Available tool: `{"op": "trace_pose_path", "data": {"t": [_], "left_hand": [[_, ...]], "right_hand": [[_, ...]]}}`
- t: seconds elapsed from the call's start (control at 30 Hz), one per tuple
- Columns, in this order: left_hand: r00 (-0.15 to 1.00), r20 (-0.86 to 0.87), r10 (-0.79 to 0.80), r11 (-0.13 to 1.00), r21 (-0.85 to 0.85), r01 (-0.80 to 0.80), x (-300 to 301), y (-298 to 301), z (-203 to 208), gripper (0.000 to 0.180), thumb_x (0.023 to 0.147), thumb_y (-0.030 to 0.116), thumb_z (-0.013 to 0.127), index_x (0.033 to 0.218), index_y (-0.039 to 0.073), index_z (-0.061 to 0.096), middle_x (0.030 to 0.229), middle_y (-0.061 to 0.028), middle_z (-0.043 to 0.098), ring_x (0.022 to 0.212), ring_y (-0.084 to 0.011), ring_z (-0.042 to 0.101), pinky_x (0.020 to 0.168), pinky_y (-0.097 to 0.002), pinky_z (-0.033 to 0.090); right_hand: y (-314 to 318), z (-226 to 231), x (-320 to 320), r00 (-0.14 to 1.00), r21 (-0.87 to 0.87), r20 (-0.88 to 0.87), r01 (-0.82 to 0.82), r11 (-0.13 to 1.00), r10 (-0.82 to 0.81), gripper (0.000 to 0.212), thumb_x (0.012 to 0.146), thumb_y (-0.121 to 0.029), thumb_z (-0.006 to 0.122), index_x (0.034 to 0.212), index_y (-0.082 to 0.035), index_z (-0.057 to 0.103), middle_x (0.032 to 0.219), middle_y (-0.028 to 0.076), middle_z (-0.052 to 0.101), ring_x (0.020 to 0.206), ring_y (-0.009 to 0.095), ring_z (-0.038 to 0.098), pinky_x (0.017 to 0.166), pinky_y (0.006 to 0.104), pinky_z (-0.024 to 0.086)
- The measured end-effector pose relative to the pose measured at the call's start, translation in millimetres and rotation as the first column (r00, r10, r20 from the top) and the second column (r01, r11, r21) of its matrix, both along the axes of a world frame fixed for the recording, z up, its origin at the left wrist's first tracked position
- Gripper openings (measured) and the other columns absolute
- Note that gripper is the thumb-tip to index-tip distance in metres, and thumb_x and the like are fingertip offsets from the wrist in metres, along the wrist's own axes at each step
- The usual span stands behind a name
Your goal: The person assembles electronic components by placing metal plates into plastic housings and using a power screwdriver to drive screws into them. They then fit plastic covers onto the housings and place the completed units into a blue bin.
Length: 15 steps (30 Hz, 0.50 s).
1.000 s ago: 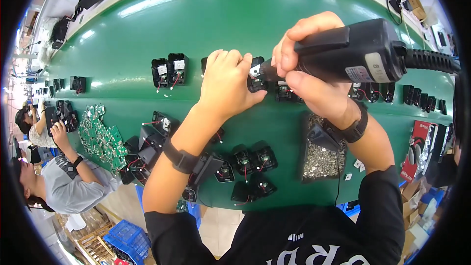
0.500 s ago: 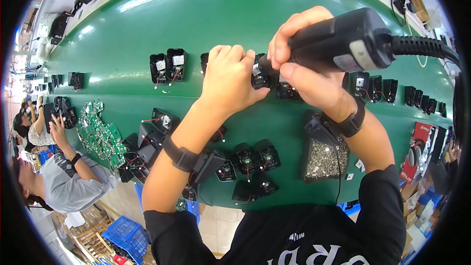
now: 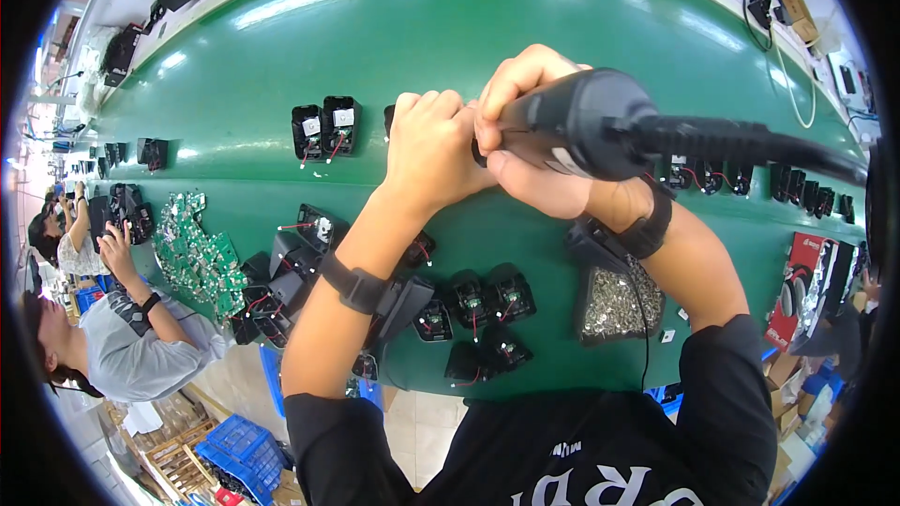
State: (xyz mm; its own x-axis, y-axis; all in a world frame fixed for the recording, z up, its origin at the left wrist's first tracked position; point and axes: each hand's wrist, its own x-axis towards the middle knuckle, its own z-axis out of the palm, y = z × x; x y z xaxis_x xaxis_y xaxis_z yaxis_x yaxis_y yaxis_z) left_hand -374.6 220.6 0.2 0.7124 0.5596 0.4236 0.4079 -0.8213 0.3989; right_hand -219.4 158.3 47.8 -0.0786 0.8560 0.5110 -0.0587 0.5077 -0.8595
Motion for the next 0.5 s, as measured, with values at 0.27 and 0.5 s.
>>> {"op": "trace_pose_path", "data": {"t": [0.27,0.5], "left_hand": [[0.961,-0.204,0.189,0.955,0.265,-0.132,-22,-4,11,0.055,0.057,0.031,0.081,0.103,0.005,0.064,0.101,-0.0088,0.061,0.102,-0.0252,0.056,0.084,-0.0411,0.042],[0.934,-0.217,-0.285,0.954,0.032,0.299,43,-122,50,0.013,0.07,0.022,0.065,0.075,0.009,0.065,0.074,-0.0083,0.063,0.07,-0.0274,0.062,0.06,-0.0413,0.044]], "right_hand": [[-77,66,38,0.961,0.118,-0.256,0.142,0.983,-0.108,0.042,0.078,0.003,0.066,0.112,-0.007,0.045,0.084,0.004,0.054,0.075,0.014,0.054,0.068,0.0327,0.048],[-200,32,108,0.79,0.123,-0.505,0.464,0.877,-0.347,0.034,0.067,-0.012,0.071,0.087,-0.015,0.043,0.065,-0.001,0.045,0.059,0.012,0.044,0.056,0.0279,0.032]]}}
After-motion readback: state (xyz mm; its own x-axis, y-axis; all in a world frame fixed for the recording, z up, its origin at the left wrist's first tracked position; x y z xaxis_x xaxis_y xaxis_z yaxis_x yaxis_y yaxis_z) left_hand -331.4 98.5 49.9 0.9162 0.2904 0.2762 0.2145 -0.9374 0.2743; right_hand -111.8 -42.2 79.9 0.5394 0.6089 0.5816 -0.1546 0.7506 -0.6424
